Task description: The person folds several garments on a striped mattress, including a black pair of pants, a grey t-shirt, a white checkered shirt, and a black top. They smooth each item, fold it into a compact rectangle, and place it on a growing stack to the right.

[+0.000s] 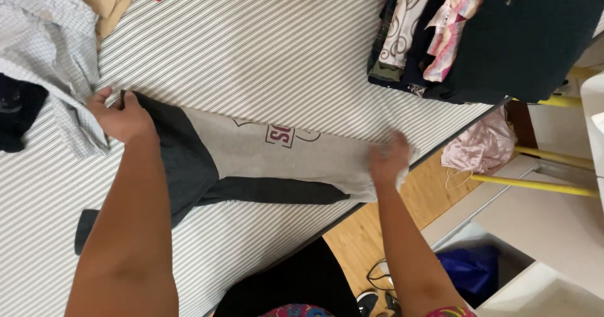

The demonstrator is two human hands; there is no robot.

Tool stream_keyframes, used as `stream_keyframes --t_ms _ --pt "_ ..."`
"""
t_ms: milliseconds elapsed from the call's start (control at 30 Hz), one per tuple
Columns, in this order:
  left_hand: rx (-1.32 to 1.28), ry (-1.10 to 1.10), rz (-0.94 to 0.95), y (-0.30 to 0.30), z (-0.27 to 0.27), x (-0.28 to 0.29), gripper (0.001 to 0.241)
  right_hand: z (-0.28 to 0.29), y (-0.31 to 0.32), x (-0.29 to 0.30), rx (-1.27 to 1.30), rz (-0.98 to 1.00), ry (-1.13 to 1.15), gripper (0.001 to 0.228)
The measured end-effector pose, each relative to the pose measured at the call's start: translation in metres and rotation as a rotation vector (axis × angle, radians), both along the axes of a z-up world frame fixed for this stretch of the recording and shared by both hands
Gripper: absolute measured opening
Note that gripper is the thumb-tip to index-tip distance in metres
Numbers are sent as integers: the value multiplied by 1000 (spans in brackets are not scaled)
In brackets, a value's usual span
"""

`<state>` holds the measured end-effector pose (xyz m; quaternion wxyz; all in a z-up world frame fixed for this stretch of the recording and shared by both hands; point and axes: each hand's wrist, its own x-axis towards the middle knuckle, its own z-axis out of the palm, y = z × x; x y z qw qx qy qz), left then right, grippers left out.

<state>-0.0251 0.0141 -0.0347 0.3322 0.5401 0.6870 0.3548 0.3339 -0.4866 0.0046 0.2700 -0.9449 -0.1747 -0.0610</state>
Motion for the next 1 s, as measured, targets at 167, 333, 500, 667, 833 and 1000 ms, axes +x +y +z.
stream_keyframes --t_ms 167,333,500,667,833,1000 --pt "-50 -48 26 17 0 -11 35 27 41 -19 -511 514 -10 65" --pt "-132 -168 98 26 12 -9 33 25 -17 44 -914 316 338 49" --pt "-48 -316 82 28 -14 -9 34 36 -49 89 -1188 176 411 37" --pt "-74 -293 63 11 9 25 29 29 -34 70 -967 -167 506 27" --pt "141 507 -105 -80 44 84 58 12 87 -54 -485 83 27 72" --pt "39 487 -759 -184 46 99 57 2 152 -157 -391 543 174 72"
